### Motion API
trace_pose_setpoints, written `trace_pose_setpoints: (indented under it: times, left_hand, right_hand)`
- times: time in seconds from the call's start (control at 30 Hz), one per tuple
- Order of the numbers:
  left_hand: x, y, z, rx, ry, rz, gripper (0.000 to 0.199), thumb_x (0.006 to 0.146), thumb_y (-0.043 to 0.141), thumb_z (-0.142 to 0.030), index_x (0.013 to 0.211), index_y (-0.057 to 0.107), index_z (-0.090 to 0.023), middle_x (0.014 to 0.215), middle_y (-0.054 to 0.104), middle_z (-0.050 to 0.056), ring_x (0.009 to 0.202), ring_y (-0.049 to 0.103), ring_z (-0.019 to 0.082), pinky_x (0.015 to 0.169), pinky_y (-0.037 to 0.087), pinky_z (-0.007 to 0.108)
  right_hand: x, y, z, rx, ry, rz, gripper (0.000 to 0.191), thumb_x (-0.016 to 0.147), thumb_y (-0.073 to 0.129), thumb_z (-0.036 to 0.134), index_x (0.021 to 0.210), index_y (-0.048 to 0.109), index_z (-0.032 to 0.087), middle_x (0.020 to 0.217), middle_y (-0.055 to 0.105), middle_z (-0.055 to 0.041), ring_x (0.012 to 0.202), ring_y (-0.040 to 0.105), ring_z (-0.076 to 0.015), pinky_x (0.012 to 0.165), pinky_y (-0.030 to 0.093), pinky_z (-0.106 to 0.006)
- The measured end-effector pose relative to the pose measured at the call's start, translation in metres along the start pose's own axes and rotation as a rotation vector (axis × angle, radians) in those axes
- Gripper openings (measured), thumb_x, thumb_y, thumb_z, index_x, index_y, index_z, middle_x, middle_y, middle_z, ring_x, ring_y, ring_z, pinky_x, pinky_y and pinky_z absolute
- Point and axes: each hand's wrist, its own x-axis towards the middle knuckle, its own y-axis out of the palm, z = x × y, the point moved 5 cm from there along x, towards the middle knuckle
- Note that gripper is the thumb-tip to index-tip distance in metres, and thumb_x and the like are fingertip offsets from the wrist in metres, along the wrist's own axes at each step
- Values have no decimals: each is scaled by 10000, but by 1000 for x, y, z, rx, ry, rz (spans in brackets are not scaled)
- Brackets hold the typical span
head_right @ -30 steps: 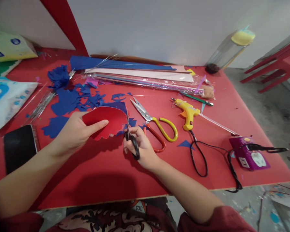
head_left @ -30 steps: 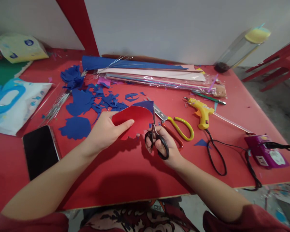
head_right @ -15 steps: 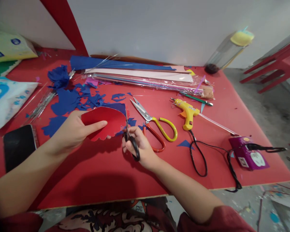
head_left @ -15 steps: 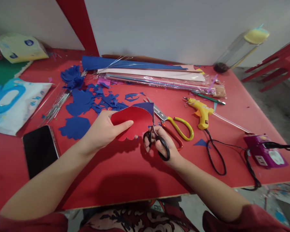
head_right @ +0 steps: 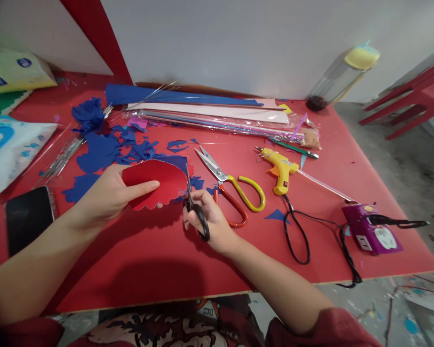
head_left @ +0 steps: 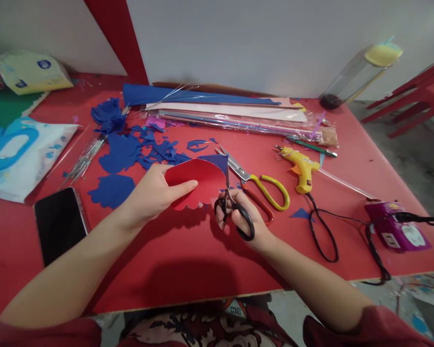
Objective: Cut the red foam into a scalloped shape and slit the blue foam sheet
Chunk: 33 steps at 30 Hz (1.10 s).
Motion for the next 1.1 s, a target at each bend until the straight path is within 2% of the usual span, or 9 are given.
trace_pose_setpoints:
  times: [0.17, 0.47, 0.73, 0.93, 1.1]
  left_hand:
    - [0, -3, -1, 28, -11, -34, 81, 682, 661, -258, 672, 640, -181, 617, 665, -25, 541, 576, 113, 525, 481, 211]
    - [0, -4, 3, 18, -21, -28, 90, 688, 662, -271, 690, 651, -182, 625, 663, -37, 540, 581, 107, 548, 476, 224]
    - [2, 0, 8, -78, -42, 24, 92, 718, 653, -259, 682, 637, -175, 576, 649, -44, 490, 557, 88, 491, 451, 205]
    - [4, 1, 11, -116, -57, 16, 106, 646, 708, -227, 679, 642, -151, 574, 656, -21, 490, 571, 113, 499, 464, 215]
    - [6, -1, 13, -99, -38, 11, 108, 640, 701, -213, 715, 651, -154, 646, 680, -4, 547, 597, 127, 551, 488, 227]
  right_hand:
    - [0, 0, 1, -1, -16, 0, 373, 791, 550, 539, 932, 419, 219, 650, 480, 40, 553, 480, -101, 530, 394, -247]
    - [0, 1, 2, 28, -30, 3, 348, 800, 554, 515, 933, 429, 219, 651, 476, 44, 544, 475, -90, 520, 393, -232]
    - [0, 1, 3, 14, -34, -19, 375, 782, 558, 547, 924, 424, 226, 639, 490, 38, 531, 479, -99, 500, 397, -240]
    - [-1, 1, 2, 0, -16, -20, 417, 764, 550, 589, 918, 417, 224, 626, 488, 39, 532, 482, -103, 497, 399, -246]
    - [-1, 1, 3, 36, -18, -12, 393, 770, 563, 562, 906, 414, 224, 617, 486, 43, 522, 481, -100, 479, 394, -236]
